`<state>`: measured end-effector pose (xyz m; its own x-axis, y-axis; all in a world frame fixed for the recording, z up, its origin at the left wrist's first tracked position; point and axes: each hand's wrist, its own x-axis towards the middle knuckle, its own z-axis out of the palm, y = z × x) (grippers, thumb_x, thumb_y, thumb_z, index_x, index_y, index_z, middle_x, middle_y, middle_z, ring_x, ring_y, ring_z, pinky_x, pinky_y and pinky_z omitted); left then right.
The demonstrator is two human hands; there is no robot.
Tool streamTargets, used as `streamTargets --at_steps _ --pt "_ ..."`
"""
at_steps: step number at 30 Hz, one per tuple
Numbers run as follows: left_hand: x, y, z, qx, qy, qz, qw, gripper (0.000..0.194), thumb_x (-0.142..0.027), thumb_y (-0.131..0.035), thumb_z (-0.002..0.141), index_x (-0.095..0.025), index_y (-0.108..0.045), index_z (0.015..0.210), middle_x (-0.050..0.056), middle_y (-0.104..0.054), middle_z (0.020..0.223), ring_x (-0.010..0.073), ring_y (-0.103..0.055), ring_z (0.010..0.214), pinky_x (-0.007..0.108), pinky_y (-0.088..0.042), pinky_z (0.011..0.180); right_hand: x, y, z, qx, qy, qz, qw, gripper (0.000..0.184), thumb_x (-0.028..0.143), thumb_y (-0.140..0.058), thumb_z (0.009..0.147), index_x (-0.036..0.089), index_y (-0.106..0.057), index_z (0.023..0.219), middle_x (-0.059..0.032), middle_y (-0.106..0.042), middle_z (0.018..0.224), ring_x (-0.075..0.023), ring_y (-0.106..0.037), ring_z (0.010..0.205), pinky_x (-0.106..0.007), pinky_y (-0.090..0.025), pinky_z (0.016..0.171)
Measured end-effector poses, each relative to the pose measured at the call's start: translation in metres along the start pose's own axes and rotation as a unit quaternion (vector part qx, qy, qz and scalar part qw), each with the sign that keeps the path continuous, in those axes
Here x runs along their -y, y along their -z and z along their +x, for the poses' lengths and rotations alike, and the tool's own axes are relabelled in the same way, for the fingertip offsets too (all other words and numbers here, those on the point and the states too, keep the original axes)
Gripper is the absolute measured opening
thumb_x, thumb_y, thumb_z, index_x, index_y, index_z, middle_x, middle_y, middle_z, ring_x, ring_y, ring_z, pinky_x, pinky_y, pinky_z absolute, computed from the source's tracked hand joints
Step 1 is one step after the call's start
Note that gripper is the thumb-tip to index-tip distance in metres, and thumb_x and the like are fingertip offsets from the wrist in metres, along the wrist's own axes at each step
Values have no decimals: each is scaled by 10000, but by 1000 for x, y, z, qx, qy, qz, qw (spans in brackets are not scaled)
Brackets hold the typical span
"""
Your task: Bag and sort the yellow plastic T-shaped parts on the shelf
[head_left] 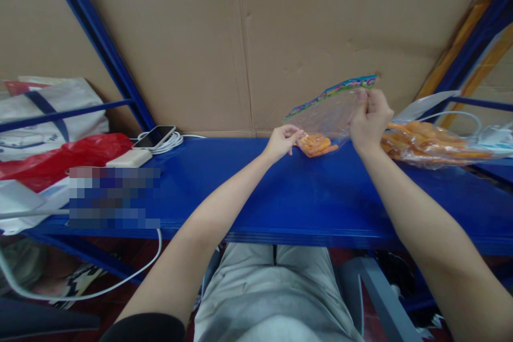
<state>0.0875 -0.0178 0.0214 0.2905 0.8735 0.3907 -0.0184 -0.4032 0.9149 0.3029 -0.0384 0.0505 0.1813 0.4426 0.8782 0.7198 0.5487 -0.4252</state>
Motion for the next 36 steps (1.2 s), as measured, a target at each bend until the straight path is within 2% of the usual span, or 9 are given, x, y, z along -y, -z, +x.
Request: streamTargets --at_steps 4,10,16,19,21,25,29,32,36 --pt "-4 1 -1 -9 -11 -5 1000 63 -188 -677 918 -126 -671 907 -2 -689 625 52 -493 366 179 -385 400 9 2 -2 -108 -10 -28 994 518 586 -263 1045 254 -653 1120 -106 -731 962 -236 -725 921 -341 -552 719" --pt "-12 2 -1 -25 -12 -34 999 107 -148 -610 890 -140 -673 976 60 -783 948 44 -556 420 181 -422 447 28 3 -6 -69 -56 74 993 543 627 -252 1026 284 -626 1220 -102 -722 1028 -243 -712 930 -359 -553 702" --pt "-15 9 0 -38 21 -129 991 243 -263 -456 972 -161 -671 1022 80 -756 1150 88 -669 562 188 -430 484 50 4 -16 -130 75 136 979 439 599 -389 991 302 -662 1162 -76 -666 1199 -267 -695 1068 -450 -539 925" --pt "-14 15 5 -55 50 -157 985 320 -383 -430 1004 -175 -669 1042 85 -753 1087 108 -684 592 193 -437 488 54 9 -21 -44 94 131 986 384 563 -457 959 310 -680 1143 -95 -667 1227 -337 -570 1313 -499 -509 1009" --pt "-13 19 7 -64 61 -174 981 317 -403 -444 1002 -181 -663 1057 83 -748 1074 100 -667 578 193 -439 484 53 11 -22 26 80 125 989 334 521 -518 923 308 -695 1109 -117 -679 1210 -358 -531 1354 -511 -517 1006" --pt "-13 27 12 -72 63 -194 976 286 -385 -488 984 -210 -670 1117 51 -745 1047 122 -682 648 205 -483 526 49 12 -20 80 54 85 992 203 396 -572 861 297 -724 953 -123 -716 1106 -356 -576 1296 -527 -502 1027" --pt "-15 35 15 -69 50 -241 967 309 -355 -499 979 -192 -684 1164 63 -753 1075 173 -717 780 266 -561 636 49 10 -18 84 92 91 988 157 310 -546 795 290 -699 766 -75 -736 946 -319 -656 1157 -528 -464 1070" --pt "-16 41 17 -61 53 -264 961 313 -340 -494 988 -152 -678 1158 83 -752 1099 154 -693 717 273 -560 628 49 9 -16 101 116 114 981 171 279 -520 758 294 -672 681 -40 -738 869 -289 -687 1079 -498 -461 1074" --pt "-9 51 22 -103 69 -244 962 282 -387 -624 951 -164 -678 1115 91 -751 1045 161 -666 693 274 -538 584 43 7 -12 180 87 134 971 220 264 -492 728 272 -703 667 -38 -744 812 -258 -711 894 -436 -529 930"
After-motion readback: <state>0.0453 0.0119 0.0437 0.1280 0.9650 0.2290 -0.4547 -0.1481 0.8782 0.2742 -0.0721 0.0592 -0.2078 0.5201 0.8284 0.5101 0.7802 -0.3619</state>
